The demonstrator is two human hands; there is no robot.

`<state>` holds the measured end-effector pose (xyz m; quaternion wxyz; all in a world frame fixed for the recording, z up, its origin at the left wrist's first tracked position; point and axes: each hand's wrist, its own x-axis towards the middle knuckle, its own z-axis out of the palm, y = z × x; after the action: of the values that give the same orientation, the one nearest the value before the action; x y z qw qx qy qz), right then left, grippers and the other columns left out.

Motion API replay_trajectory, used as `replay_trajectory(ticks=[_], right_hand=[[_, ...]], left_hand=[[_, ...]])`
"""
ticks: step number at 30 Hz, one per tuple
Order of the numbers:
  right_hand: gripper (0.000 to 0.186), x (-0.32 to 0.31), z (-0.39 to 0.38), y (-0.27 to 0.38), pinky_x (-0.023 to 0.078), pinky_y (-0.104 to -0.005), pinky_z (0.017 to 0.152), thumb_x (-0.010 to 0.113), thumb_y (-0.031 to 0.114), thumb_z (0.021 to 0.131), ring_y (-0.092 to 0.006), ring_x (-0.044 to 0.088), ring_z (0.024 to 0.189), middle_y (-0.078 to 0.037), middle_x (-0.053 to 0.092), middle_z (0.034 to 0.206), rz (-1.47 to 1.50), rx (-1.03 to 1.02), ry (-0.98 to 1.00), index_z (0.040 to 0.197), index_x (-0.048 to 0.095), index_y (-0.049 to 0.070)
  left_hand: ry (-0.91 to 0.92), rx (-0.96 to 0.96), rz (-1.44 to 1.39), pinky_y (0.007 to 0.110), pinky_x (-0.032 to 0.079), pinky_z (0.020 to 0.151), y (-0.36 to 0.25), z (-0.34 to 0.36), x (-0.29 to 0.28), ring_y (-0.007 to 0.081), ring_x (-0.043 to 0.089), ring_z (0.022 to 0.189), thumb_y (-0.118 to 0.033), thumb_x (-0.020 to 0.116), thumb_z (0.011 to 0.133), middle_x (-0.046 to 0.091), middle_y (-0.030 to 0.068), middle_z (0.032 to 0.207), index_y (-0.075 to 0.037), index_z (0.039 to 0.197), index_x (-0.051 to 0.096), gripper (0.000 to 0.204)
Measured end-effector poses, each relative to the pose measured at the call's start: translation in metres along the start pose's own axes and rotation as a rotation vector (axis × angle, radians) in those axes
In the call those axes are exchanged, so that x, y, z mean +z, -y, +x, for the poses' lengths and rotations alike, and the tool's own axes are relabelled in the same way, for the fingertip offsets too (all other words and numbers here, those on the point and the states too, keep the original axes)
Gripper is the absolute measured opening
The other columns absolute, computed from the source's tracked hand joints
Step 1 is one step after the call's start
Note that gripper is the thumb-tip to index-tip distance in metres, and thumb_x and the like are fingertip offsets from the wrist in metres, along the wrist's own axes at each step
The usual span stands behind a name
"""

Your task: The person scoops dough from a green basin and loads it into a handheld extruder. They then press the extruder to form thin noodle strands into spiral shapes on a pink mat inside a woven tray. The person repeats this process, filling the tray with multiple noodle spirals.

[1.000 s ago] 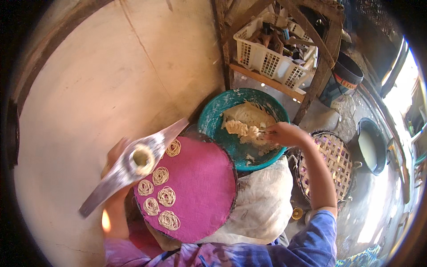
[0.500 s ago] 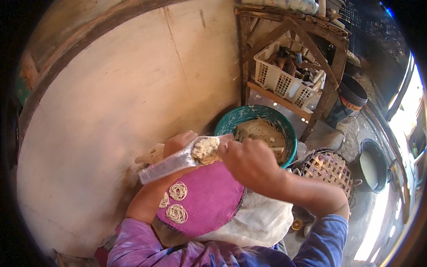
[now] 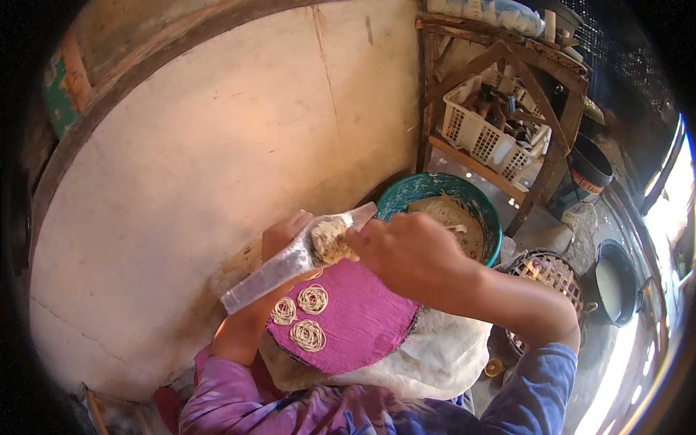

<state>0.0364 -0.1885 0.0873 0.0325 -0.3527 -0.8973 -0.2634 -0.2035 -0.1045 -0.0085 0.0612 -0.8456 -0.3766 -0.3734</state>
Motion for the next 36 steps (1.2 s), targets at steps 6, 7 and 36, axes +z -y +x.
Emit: replay_trajectory(ticks=[6, 7, 36], right_hand=[[0.041, -0.027, -0.027, -0.008, 0.05, -0.0316, 0.053, 0.06, 0.011, 0.082, -0.0168, 0.063, 0.064, -0.001, 0.058, 0.076, 0.065, 0.166, -0.024, 0.123, 0.062, 0.012], [0.04, -0.032, -0.033, -0.013, 0.05, -0.0319, 0.053, 0.06, 0.01, 0.082, -0.0165, 0.063, 0.063, -0.001, 0.059, 0.075, 0.078, 0.26, 0.043, 0.121, 0.064, 0.013], [0.049, 0.092, -0.004, 0.052, 0.053, -0.0445, 0.079, 0.054, -0.005, 0.089, -0.0421, 0.065, 0.099, -0.028, 0.062, 0.113, 1.086, 0.625, -0.536, 0.137, 0.052, 0.005]], left_hand=[[-0.083, -0.262, -0.441, 0.033, 0.054, 0.071, 0.008, -0.003, -0.009, 0.0262, 0.068, 0.083, -0.014, 0.076, 0.071, 0.066, 0.0118, 0.094, -0.008, 0.1, 0.064, 0.032], [-0.125, -0.335, -0.593, 0.03, 0.054, 0.073, 0.009, -0.001, -0.013, 0.0243, 0.07, 0.085, -0.01, 0.076, 0.071, 0.068, 0.0129, 0.098, -0.008, 0.103, 0.065, 0.033], [-0.173, -0.361, -0.456, 0.033, 0.053, 0.081, -0.022, 0.032, 0.013, 0.0252, 0.067, 0.089, -0.01, 0.08, 0.068, 0.068, 0.0102, 0.094, -0.005, 0.104, 0.066, 0.038]])
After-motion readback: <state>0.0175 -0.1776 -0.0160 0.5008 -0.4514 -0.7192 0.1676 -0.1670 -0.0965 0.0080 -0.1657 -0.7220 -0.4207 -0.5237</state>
